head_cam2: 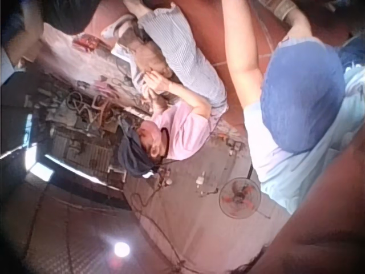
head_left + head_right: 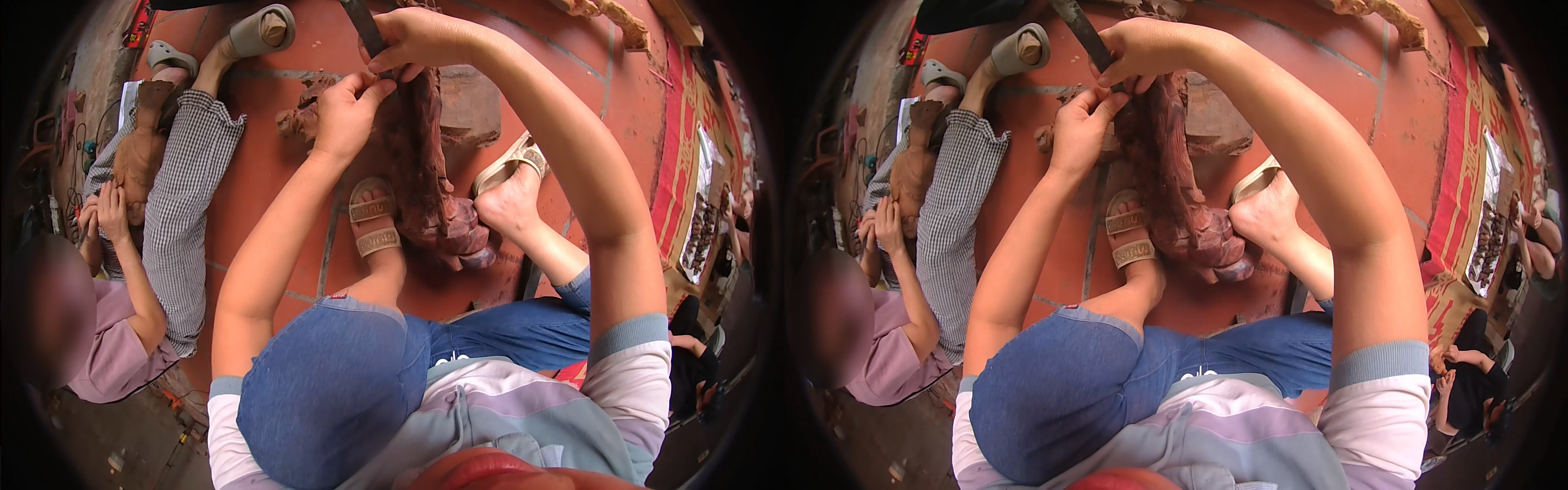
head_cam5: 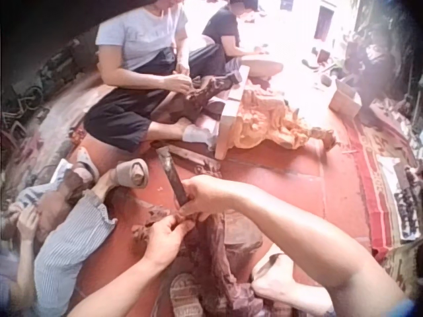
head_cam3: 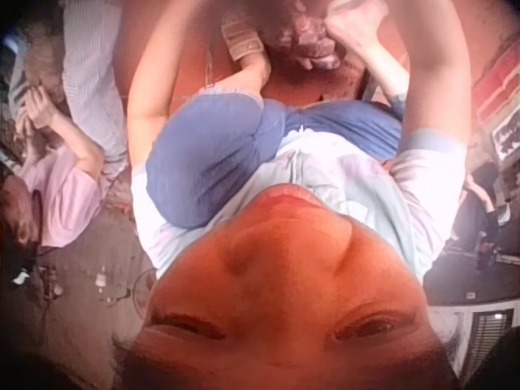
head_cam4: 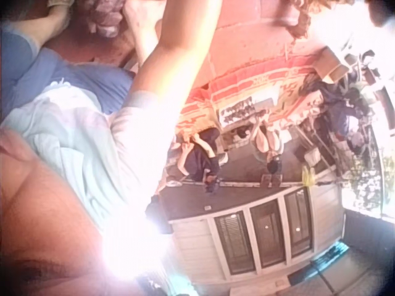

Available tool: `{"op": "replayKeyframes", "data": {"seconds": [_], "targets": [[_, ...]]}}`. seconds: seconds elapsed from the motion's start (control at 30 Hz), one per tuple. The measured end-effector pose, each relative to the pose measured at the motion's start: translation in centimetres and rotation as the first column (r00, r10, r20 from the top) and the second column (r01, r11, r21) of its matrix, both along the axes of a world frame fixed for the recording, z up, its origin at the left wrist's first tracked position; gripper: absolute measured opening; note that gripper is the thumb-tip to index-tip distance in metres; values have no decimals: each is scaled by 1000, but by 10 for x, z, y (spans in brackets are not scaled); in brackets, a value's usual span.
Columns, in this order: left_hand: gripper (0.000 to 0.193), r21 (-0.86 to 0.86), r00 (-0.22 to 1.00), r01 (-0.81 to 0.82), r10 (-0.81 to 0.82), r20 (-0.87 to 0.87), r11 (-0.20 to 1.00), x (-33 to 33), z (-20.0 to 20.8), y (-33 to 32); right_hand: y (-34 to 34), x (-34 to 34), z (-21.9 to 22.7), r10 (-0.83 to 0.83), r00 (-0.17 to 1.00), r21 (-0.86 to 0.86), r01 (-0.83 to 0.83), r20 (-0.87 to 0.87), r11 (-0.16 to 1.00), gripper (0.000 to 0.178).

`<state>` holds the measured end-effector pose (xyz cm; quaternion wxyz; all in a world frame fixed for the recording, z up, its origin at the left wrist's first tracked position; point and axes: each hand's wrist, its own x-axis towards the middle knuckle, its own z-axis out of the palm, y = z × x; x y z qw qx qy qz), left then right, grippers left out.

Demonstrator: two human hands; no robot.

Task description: The person sits on the floor and carves a dark wooden object using a chisel and mallet. They repeatedly strike the chisel to shape the wood, occasionally rotating the piece to access different areas.

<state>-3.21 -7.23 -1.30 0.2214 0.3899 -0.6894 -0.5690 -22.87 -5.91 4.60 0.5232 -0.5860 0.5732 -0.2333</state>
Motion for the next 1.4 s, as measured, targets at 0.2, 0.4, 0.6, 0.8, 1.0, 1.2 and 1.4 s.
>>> {"op": "replayKeyframes", "data": {"seconds": [0.2,0.4,0.6,0.8,1.0,1.2,1.4], "targets": [[24,-65,999,-38,39,11,997,-5,0,-2,-13,0,-12,41,999,-35,-40,30,999,24],[24,-55,994,-82,85,61,995,-10,4,-3,-11,2,0,26,996,-19,-27,-87,999,27],[25,33,998,-55,55,-16,998,-9,-4,-1,-13,-4,2,67,996,-11,-68,-58,998,26],[23,23,998,-43,44,-50,999,-5,-4,3,-11,-4,-1,114,976,-246,-159,-187,956,26],[24,-135,998,-67,67,1,989,-11,3,10,-11,-3,7,73,961,-199,-129,-265,971,25],[24,-124,993,-47,60,101,991,-9,11,7,-9,0,-6,-13,986,-232,-27,-168,972,26],[27,-117,998,-14,22,64,993,-8,9,9,-17,0,7,125,910,-171,-206,-395,963,23]]}}
